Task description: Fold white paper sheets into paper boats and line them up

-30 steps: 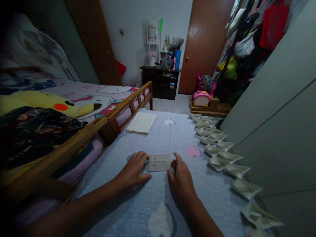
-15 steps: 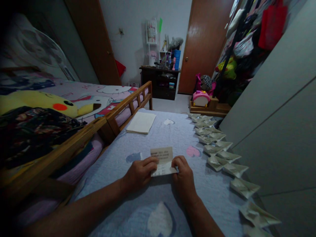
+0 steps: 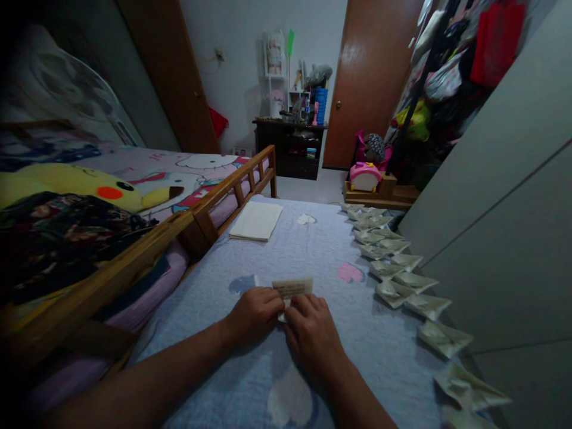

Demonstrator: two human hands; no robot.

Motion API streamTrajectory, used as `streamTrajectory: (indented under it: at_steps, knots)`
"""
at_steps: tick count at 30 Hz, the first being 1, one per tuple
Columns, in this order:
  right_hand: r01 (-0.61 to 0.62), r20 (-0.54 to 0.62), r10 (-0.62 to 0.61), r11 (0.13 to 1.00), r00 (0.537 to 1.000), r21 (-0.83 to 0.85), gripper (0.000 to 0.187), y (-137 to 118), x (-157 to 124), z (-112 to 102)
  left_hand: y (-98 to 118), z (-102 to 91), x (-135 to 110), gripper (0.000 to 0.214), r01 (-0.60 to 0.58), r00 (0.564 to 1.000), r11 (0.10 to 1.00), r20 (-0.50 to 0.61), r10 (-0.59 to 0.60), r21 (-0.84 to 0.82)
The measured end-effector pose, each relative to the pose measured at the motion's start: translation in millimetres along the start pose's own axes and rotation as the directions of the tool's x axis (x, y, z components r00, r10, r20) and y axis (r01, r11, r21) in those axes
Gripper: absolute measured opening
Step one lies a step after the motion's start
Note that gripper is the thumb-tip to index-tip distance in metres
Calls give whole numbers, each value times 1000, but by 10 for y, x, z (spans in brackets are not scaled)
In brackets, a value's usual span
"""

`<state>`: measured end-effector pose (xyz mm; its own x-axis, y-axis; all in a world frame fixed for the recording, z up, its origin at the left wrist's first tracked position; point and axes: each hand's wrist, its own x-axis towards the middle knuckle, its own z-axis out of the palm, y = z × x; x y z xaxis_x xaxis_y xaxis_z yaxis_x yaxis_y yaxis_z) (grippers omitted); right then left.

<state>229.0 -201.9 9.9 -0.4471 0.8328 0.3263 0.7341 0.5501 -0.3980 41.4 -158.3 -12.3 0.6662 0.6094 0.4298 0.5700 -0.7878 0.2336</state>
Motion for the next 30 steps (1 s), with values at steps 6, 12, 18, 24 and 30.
streamTrajectory:
  at_steps: [6, 12, 18, 24, 30]
  knots:
    - [-41, -33, 46, 989, 998, 145, 15, 122, -19, 69, -39, -101, 9, 16, 211, 977, 949, 65, -201, -236]
    - [-129, -33, 142, 956, 989, 265, 19, 120, 8, 39, -114, -171, 26, 10, 337, 941, 872, 102, -322, -355]
    - [-171, -44, 190, 946, 981, 276, 18, 110, 20, 62, -161, -162, 30, 13, 341, 939, 846, 115, -323, -410]
    - [-153, -76, 187, 933, 979, 325, 18, 64, 27, 59, -122, -182, 21, 15, 374, 927, 835, 124, -355, -403]
    - [-118, -199, 185, 945, 962, 306, 18, 29, 45, 53, -15, -290, 26, 20, 383, 924, 775, 233, -305, -503]
